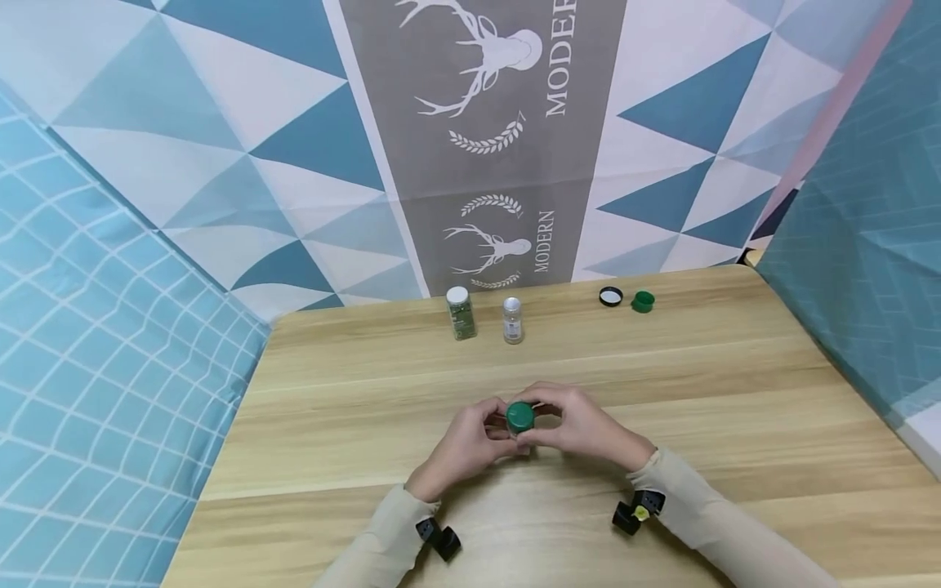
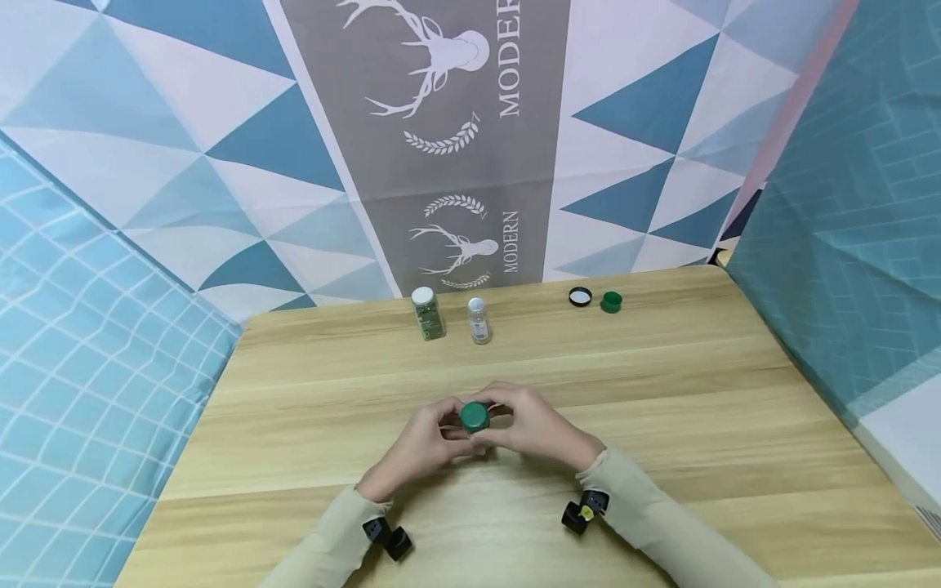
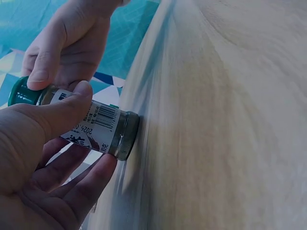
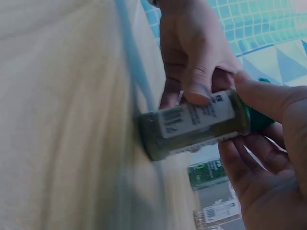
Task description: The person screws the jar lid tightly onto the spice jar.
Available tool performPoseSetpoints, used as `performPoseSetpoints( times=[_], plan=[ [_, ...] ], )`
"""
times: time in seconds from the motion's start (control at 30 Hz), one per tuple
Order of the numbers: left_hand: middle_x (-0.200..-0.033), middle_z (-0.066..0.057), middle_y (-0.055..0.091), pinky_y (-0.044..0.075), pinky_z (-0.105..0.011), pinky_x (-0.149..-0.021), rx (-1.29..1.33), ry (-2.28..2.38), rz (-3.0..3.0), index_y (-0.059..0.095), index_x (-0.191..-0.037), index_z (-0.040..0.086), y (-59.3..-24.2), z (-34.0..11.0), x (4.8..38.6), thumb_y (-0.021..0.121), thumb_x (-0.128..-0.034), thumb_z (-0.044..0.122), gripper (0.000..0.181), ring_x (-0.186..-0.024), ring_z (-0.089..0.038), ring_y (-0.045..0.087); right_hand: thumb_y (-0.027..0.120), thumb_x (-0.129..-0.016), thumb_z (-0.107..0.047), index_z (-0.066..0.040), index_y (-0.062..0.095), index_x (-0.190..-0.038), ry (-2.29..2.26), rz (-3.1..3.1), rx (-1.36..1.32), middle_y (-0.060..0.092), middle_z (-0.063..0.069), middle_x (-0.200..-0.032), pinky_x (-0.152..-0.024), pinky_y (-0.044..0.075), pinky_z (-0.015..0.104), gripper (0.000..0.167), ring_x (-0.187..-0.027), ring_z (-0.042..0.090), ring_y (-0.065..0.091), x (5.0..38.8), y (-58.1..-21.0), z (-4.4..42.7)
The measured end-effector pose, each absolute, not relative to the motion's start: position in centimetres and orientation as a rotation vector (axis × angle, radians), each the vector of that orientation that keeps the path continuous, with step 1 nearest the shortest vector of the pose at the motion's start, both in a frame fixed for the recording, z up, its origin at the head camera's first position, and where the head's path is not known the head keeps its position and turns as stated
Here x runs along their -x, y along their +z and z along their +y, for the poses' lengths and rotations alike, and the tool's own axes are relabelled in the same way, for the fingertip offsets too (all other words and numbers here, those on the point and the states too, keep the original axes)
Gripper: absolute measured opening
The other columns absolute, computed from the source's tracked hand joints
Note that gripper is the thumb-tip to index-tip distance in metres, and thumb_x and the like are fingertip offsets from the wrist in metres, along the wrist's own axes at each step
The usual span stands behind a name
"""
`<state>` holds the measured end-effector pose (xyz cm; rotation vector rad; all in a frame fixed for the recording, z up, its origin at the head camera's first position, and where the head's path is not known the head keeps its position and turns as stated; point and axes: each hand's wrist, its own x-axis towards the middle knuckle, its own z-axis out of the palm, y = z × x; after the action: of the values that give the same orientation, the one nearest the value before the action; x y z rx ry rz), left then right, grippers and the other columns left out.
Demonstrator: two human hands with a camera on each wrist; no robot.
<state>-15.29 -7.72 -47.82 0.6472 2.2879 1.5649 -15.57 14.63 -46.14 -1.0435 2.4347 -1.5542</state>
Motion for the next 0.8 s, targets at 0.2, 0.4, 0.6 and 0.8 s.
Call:
performPoseSetpoints(
  times=[0.2,0.4,0.6,0.8],
  plan=[
    [-0.109,-0.006,0.073,0.061,-0.022,-0.085,-0.645,1.583,2.295,0.068,-0.109,0.009,-47.8,-7.9,15.5,0.087,-0.0843,0.011,0.030,-0.100,-0.019,0.075,0.084,-0.087,-0.022,-0.014,0.070,-0.126,-1.580,2.439,1.002,0.071,-0.003,-0.122,-0.100,0.058,0.030,0.042,-0.114,0.013,0.067,15.6,-46.5,14.3],
    [-0.112,-0.008,0.073,0.061,-0.020,-0.085,-0.637,1.576,2.348,0.066,-0.108,0.008,-47.8,-8.1,15.5,0.088,-0.0833,0.014,0.034,-0.100,-0.019,0.075,0.081,-0.088,-0.011,-0.011,0.069,-0.129,-1.565,2.425,0.993,0.070,-0.001,-0.127,-0.104,0.056,0.030,0.043,-0.119,0.016,0.066,15.7,-46.2,14.0],
    [-0.114,-0.012,0.072,0.061,-0.021,-0.085,-0.614,1.606,2.349,0.064,-0.112,0.004,-47.7,-8.6,15.6,0.087,-0.0827,0.010,0.038,-0.101,-0.021,0.076,0.079,-0.090,-0.008,-0.012,0.068,-0.129,-1.541,2.428,1.012,0.069,-0.001,-0.127,-0.105,0.054,0.028,0.041,-0.120,0.016,0.065,16.0,-46.0,13.6],
    [-0.115,-0.014,0.072,0.061,-0.023,-0.087,-0.589,1.644,2.331,0.065,-0.111,0.003,-47.7,-9.1,15.8,0.086,-0.0828,0.006,0.036,-0.103,-0.023,0.076,0.081,-0.090,-0.015,-0.018,0.070,-0.123,-1.474,2.482,1.020,0.071,-0.005,-0.121,-0.103,0.056,0.029,0.035,-0.116,0.014,0.067,16.5,-46.0,13.0]
  ],
)
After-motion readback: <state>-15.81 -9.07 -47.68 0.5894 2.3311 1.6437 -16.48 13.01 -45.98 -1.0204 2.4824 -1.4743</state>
